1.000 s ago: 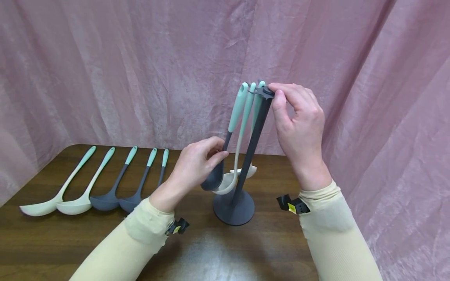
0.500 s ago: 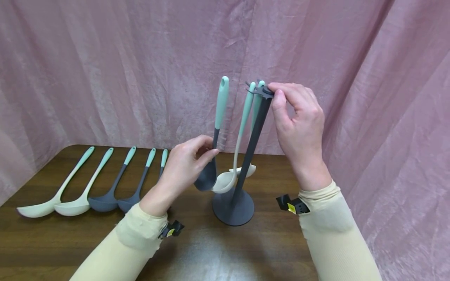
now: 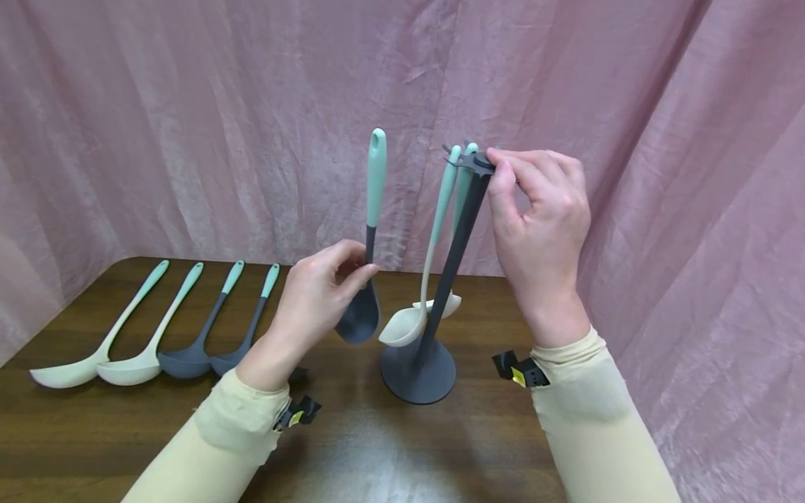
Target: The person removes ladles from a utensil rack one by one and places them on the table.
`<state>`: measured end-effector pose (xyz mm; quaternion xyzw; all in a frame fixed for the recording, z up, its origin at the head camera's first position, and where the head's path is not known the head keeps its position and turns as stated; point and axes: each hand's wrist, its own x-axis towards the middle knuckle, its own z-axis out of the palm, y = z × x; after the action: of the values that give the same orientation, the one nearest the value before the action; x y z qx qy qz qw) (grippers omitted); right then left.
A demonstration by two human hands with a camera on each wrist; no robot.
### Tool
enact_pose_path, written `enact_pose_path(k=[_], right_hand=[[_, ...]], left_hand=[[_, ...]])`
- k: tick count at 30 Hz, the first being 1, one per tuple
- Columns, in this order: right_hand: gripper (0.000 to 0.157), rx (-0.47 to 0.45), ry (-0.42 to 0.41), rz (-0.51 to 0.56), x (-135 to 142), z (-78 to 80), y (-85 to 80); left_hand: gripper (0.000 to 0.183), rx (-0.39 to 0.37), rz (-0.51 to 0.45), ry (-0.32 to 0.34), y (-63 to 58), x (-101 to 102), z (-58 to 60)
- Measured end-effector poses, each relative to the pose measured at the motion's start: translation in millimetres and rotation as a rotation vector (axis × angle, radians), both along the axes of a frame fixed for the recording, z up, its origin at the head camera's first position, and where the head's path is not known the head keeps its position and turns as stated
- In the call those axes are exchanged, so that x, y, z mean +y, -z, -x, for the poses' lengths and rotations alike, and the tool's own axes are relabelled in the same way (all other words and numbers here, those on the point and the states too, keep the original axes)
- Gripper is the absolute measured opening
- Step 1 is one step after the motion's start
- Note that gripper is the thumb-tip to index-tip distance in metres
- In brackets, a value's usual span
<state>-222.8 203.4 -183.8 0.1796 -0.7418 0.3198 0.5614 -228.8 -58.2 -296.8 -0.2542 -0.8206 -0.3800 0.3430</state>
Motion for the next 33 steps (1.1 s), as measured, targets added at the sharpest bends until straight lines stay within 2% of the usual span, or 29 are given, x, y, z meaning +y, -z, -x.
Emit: enact_pose_path(k=[11,21,33], right_hand=[[0.029,0.008,-0.03,0.027,-4,-2.5,0.4],[0.03,0.014,-0.035,0.024,-5,-1.8,-0.6],[0.031,0.011,-0.024,0.025,-3,-1.0,-0.7]], left_hand=[[0.017,0.006,0.034,-0.057,4.6,-16,3.4],[0.018,-0.053,0.064,-0.123,15.0,-35,13.6],[0.019,-0.139,0.085,-0.18,25.4,-44,25.8]])
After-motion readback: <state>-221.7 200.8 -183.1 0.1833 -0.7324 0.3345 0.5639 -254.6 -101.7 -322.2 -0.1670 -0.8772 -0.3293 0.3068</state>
